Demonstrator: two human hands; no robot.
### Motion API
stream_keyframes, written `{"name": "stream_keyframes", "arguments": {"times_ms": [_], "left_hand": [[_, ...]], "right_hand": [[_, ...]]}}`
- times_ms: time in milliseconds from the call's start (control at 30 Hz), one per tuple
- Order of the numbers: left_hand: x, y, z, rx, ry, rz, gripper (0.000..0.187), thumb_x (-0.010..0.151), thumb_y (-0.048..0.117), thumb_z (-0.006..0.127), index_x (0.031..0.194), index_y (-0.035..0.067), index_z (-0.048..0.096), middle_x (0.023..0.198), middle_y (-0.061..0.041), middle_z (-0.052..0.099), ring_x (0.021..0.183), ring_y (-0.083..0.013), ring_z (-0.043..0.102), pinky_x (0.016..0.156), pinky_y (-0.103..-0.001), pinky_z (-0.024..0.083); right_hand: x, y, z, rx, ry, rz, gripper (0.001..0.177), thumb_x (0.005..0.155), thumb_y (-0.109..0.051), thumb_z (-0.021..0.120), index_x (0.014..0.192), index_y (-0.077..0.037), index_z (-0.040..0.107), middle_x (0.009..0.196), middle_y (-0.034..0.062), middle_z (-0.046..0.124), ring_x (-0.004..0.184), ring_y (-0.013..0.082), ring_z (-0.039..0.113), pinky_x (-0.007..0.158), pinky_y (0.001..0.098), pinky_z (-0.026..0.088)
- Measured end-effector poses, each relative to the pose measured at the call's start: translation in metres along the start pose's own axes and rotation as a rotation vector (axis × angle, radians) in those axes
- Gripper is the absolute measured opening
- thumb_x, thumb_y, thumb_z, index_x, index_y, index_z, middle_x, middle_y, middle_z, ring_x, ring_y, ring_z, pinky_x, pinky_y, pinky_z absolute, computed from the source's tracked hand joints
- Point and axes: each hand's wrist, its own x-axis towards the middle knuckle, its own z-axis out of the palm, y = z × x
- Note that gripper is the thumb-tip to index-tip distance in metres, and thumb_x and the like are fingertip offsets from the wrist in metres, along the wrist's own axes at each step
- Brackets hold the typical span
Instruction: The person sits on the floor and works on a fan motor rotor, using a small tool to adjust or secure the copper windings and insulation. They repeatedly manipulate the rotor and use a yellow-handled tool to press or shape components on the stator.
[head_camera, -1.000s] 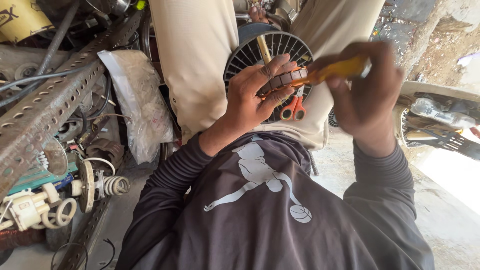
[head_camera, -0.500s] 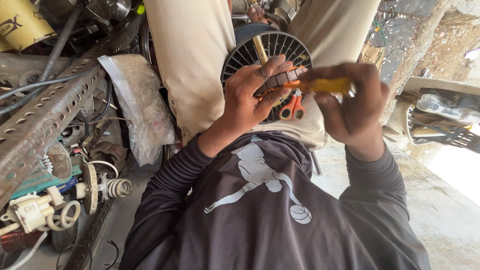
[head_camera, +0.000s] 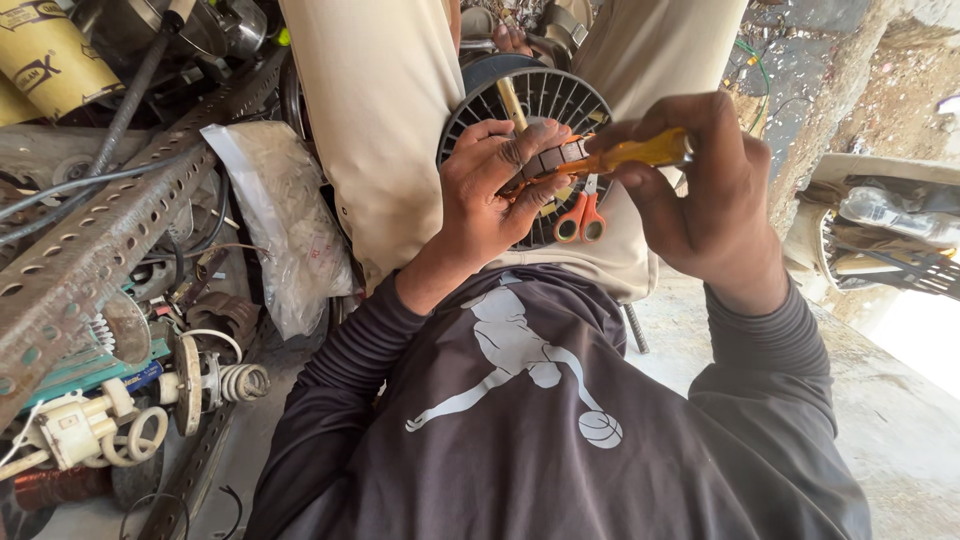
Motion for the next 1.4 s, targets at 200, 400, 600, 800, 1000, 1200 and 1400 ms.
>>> {"name": "stream_keyframes", "arguments": {"times_ms": [200,400,600,800,1000,1200,1400], "left_hand": [[-0.003,0.0,-0.002,0.051,-0.034,-0.005,0.054,0.099,0.019,0.08,0.145,0.011,0.053,0.126,-0.002,0.075,0.108,-0.0148,0.074,0.113,-0.041,0.041],[-0.006,-0.001,-0.001,0.071,-0.068,-0.037,0.056,0.099,0.023,0.08,0.146,0.012,0.052,0.129,0.001,0.074,0.1,-0.0129,0.074,0.115,-0.042,0.041],[-0.005,-0.002,-0.002,0.074,-0.083,-0.029,0.056,0.101,0.023,0.077,0.149,0.013,0.05,0.132,0.0,0.073,0.099,-0.0139,0.074,0.113,-0.04,0.037],[-0.005,-0.003,-0.004,0.067,-0.092,-0.057,0.053,0.104,0.024,0.074,0.15,0.013,0.049,0.134,0.0,0.072,0.1,-0.0142,0.075,0.115,-0.039,0.036],[-0.004,-0.002,-0.001,0.078,-0.05,-0.032,0.056,0.102,0.026,0.079,0.148,0.013,0.05,0.131,0.0,0.072,0.098,-0.0139,0.074,0.113,-0.038,0.037],[0.0,0.001,-0.003,0.105,-0.072,-0.03,0.054,0.101,0.024,0.078,0.147,0.012,0.052,0.128,-0.002,0.075,0.095,-0.0148,0.073,0.11,-0.039,0.039],[0.002,0.002,-0.006,0.135,0.005,0.105,0.051,0.105,0.025,0.08,0.144,0.007,0.052,0.129,-0.009,0.069,0.113,-0.0278,0.068,0.105,-0.041,0.048]], "right_hand": [[-0.023,0.017,0.009,0.067,0.014,-0.09,0.022,0.11,0.002,0.059,0.117,0.002,0.038,0.119,0.0252,0.073,0.106,0.0305,0.078,0.083,0.0302,0.065],[-0.032,0.021,0.021,0.161,0.124,-0.115,0.022,0.106,-0.001,0.056,0.115,0.006,0.037,0.117,0.0297,0.069,0.105,0.0343,0.077,0.083,0.0353,0.065],[-0.017,0.006,0.025,0.112,0.117,-0.024,0.024,0.11,-0.004,0.061,0.12,0.006,0.042,0.116,0.022,0.074,0.103,0.0295,0.079,0.083,0.0315,0.065],[-0.001,0.009,0.03,0.135,0.037,-0.328,0.018,0.099,0.001,0.064,0.106,0.003,0.048,0.093,0.0203,0.07,0.097,0.0344,0.078,0.08,0.0372,0.066],[0.0,-0.003,0.01,0.021,0.096,-0.058,0.017,0.108,0.0,0.054,0.115,0.007,0.04,0.105,0.0244,0.072,0.103,0.0323,0.077,0.081,0.0353,0.065],[-0.022,0.023,0.019,0.211,0.24,-0.097,0.023,0.108,-0.013,0.057,0.118,0.001,0.041,0.107,0.0214,0.071,0.1,0.031,0.077,0.08,0.0361,0.065],[-0.078,0.089,0.06,0.3,0.822,0.092,0.023,0.101,0.0,0.073,0.115,-0.002,0.055,0.113,0.0167,0.065,0.097,0.0243,0.071,0.081,0.0373,0.068]]}}
